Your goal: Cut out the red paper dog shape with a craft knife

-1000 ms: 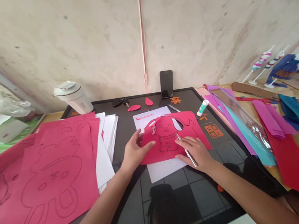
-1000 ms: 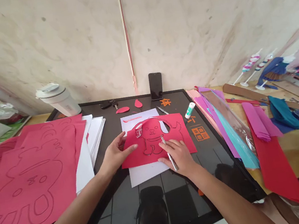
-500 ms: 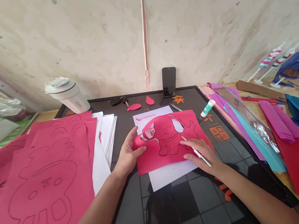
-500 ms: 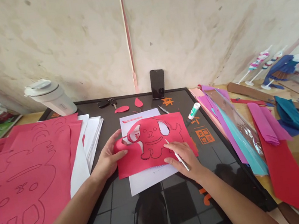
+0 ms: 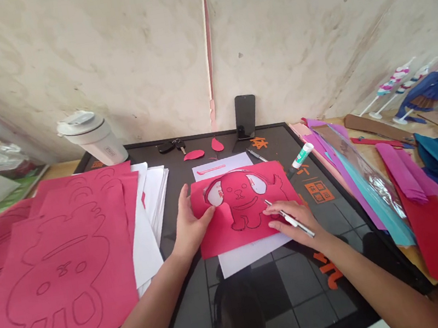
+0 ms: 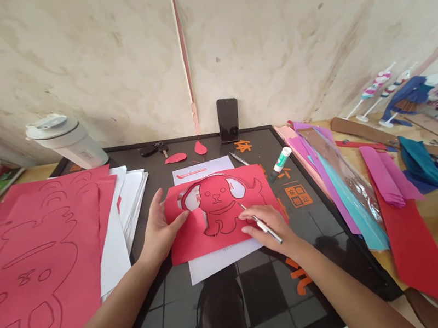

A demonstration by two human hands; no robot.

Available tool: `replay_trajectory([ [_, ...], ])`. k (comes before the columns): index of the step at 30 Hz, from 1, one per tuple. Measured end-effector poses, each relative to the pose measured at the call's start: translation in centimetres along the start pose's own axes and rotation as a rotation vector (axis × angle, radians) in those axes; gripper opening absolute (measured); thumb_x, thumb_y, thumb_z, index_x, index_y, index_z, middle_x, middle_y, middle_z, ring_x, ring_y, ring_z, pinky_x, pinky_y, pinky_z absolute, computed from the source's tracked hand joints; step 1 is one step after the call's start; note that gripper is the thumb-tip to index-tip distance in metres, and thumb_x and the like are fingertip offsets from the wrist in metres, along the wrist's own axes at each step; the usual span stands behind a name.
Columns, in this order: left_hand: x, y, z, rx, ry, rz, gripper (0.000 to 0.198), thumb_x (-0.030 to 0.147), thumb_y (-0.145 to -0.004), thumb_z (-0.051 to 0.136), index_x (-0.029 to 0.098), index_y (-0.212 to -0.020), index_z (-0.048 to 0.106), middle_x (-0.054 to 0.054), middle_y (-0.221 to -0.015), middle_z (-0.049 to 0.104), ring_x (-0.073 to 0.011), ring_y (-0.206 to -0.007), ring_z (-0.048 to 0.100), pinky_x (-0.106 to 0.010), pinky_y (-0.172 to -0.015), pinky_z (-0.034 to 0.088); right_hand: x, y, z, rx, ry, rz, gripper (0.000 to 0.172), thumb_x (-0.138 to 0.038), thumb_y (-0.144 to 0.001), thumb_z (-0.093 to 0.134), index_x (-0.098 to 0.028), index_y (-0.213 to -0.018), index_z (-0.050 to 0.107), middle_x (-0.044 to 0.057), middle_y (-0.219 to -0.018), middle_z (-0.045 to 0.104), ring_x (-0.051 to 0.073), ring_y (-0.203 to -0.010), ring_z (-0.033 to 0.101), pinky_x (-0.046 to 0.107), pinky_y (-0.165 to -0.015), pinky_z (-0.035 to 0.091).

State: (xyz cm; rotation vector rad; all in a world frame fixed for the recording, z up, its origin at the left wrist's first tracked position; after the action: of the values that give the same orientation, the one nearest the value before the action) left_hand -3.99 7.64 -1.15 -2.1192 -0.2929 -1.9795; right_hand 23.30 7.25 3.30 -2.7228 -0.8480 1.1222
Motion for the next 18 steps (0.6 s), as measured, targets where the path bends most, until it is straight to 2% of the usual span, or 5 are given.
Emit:
replay_trajectory([
  [5, -0.4, 0.0, 0.3, -0.033, 0.019, -0.042, 0.098, 0.029, -0.077, 0.074, 0.023, -0.155, 0.015, -0.016, -0.145, 0.048, -0.0304, -0.128, 0.055, -0.047, -0.108, 0.045, -1.1, -3.9, -1.7, 0.022, 0.166, -0.038, 0.017, -0.028, -0.092, 0.057, -0.025, -0.109, 0.058, 0.006, -0.108, 0.075, 0.026, -0.095, 0.072, 0.039, -0.082, 0.053],
  [8, 0.3, 0.1, 0.5, -0.048, -0.006, 0.046, 0.098, 0.027, -0.078, 0.072, 0.026, -0.156, 0.014, -0.012, -0.155, 0.037, -0.0289, -0.14, 0.041, -0.044, -0.115, 0.036, -1.4, -6.6, 0.1, 0.002, 0.249, -0.06, 0.015, -0.029, -0.093, 0.056, -0.023, -0.107, 0.057, 0.005, -0.091, 0.075, 0.023, -0.078, 0.071, 0.034, -0.072, 0.05],
  [10, 0.7, 0.2, 0.5, -0.048, -0.048, 0.113, 0.096, 0.026, -0.079, 0.071, 0.028, -0.157, 0.014, -0.008, -0.161, 0.027, -0.0272, -0.147, 0.028, -0.042, -0.12, 0.027, -1.1, -7.6, 1.7, 0.045, 0.351, -0.031, 0.02, -0.035, -0.09, 0.063, -0.022, -0.104, 0.057, 0.007, -0.089, 0.073, 0.026, -0.081, 0.07, 0.038, -0.074, 0.048],
  [13, 0.8, 0.4, 0.6, -0.038, -0.097, 0.159, 0.094, 0.025, -0.081, 0.07, 0.031, -0.157, 0.014, -0.005, -0.163, 0.022, -0.0261, -0.149, 0.021, -0.043, -0.122, 0.021, -0.9, -7.7, 3.3, 0.141, 0.463, 0.006, 0.039, -0.046, -0.08, 0.074, -0.021, -0.103, 0.056, 0.012, -0.098, 0.072, 0.036, -0.099, 0.065, 0.049, -0.084, 0.045],
  [18, 0.6, 0.4, 0.6, -0.025, -0.088, 0.155, 0.097, 0.023, -0.08, 0.07, 0.032, -0.157, 0.01, -0.005, -0.163, 0.021, -0.0266, -0.15, 0.018, -0.044, -0.121, 0.023, -0.3, -6.9, 3.6, 0.221, 0.316, 0.018, 0.03, -0.035, -0.08, 0.075, -0.024, -0.099, 0.054, 0.009, -0.103, 0.072, 0.033, -0.101, 0.066, 0.052, -0.091, 0.042],
])
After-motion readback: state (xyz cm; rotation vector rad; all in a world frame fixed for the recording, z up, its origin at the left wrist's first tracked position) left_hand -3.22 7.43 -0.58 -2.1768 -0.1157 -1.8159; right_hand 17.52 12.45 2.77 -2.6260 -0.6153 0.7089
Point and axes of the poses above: each hand's wrist, its own y-axis away from the middle knuckle, its own z-axis out of the palm, x = y × z, the point moved 8 cm from there along -y, towards the middle knuckle
